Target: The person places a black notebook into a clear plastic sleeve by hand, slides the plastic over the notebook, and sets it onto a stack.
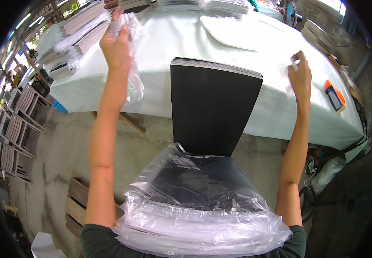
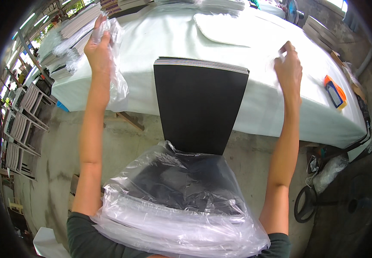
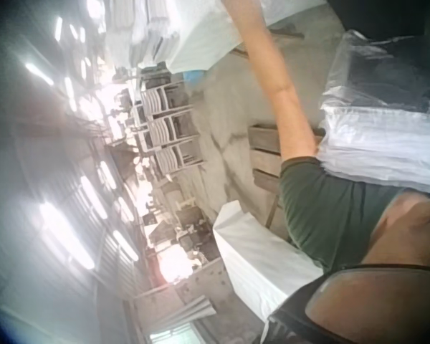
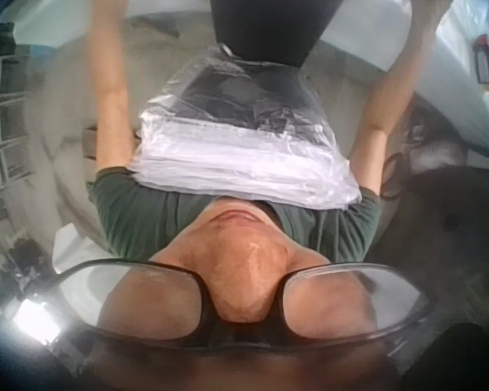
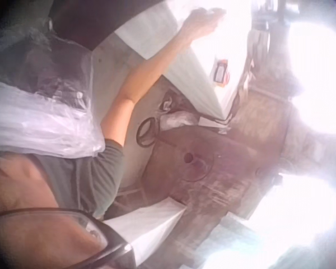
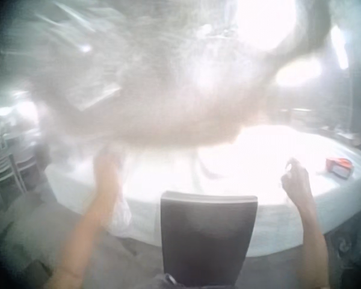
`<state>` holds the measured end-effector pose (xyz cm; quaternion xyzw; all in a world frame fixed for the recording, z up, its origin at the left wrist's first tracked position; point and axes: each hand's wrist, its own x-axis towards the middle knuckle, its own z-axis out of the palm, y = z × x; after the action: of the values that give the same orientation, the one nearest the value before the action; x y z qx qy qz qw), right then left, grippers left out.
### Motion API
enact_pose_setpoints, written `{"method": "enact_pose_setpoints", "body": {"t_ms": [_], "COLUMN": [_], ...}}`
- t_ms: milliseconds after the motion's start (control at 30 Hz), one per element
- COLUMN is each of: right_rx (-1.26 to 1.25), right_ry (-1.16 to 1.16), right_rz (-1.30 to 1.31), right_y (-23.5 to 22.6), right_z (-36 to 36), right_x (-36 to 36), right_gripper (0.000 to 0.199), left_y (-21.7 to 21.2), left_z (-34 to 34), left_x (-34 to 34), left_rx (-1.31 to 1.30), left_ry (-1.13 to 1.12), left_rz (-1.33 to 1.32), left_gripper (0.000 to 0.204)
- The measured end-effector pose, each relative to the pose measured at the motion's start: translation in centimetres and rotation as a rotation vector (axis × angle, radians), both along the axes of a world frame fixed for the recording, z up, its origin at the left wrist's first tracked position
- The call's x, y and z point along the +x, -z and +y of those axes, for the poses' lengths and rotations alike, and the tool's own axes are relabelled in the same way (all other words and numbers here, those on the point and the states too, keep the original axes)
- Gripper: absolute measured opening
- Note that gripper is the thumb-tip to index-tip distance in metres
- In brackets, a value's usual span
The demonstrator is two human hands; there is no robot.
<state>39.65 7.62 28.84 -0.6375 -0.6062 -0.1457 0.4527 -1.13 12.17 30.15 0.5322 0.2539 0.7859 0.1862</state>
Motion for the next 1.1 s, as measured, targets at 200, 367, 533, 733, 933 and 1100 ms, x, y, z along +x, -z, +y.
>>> {"method": "enact_pose_setpoints", "body": {"t_ms": [200,367,533,733,933,1100], "right_rx": [-0.694,-0.865,-1.100,-0.668,-0.430,-0.409], "right_ry": [-1.234,-1.213,-1.225,-0.949,-1.200,-1.452], "right_rz": [0.192,0.466,0.313,0.985,1.273,1.316], "right_y": [3.8,5.0,7.7,7.8,6.8,9.0], "right_z": [-5.6,-7.0,-6.9,-7.7,-8.6,-7.4], "right_x": [-4.5,-5.7,-9.1,-4.6,-4.3,-2.4], "right_gripper": [0.047,0.062,0.022,0.018,0.021,0.027], "left_y": [4.8,9.4,12.9,4.9,6.0,8.7], "left_z": [-6.1,-11.5,-12.6,-12.1,-5.2,-5.6], "left_x": [11.7,16.6,16.9,8.7,6.5,10.2], "left_rx": [0.324,0.190,0.219,-0.026,-0.244,-0.395], "left_ry": [0.518,1.297,1.315,1.059,0.831,1.019], "left_rz": [0.712,1.204,1.494,0.909,0.519,0.862], "left_gripper": [0.058,0.071,0.065,0.062,0.104,0.085]}}
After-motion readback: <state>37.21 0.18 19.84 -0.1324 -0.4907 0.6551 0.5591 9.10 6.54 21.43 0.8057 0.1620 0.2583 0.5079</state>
